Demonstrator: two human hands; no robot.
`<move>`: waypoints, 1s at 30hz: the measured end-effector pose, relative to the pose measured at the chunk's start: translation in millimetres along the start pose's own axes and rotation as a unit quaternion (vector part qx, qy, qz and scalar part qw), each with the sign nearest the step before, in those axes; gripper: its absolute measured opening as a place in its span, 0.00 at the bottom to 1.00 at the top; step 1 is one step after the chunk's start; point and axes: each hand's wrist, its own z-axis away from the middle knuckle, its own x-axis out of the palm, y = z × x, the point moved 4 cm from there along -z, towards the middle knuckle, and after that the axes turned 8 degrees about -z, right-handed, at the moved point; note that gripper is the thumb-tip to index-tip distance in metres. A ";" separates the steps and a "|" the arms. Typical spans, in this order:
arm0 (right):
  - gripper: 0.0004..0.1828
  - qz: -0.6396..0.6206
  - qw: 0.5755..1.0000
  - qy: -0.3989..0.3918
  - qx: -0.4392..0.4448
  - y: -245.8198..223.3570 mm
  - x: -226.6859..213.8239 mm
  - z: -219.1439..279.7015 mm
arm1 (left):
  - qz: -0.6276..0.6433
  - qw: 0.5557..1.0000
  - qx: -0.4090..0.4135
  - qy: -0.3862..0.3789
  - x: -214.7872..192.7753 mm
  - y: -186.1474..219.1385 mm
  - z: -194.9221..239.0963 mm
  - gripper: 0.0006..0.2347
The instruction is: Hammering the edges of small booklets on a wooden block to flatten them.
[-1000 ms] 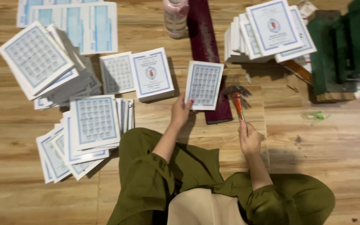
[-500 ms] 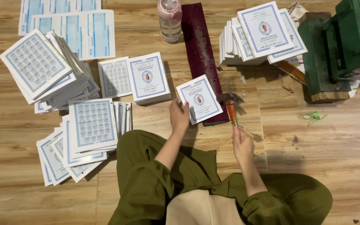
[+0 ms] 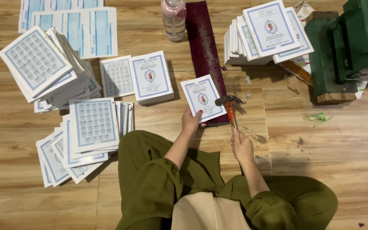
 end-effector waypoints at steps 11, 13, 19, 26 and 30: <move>0.25 0.307 0.949 -0.003 -0.074 -24.4 -13.5 2.7 | 0.002 0.998 0.011 -0.068 -26.4 23.4 3.9 0.10; 0.27 0.369 0.929 -0.019 -0.029 -22.2 -13.3 -4.7 | 0.014 0.997 0.019 -0.067 -23.9 27.7 6.7 0.08; 0.19 0.218 0.965 0.025 -0.146 -27.5 -14.7 -5.1 | 0.024 0.997 0.025 -0.067 -27.6 19.9 4.3 0.09; 0.23 0.290 0.955 -0.005 -0.062 -53.3 -5.6 -9.8 | -0.001 0.998 0.033 -0.059 -27.5 17.7 -3.6 0.09; 0.19 0.164 0.968 0.064 -0.177 -55.0 -4.7 -12.8 | 0.020 0.997 0.036 -0.067 -27.4 23.3 3.4 0.11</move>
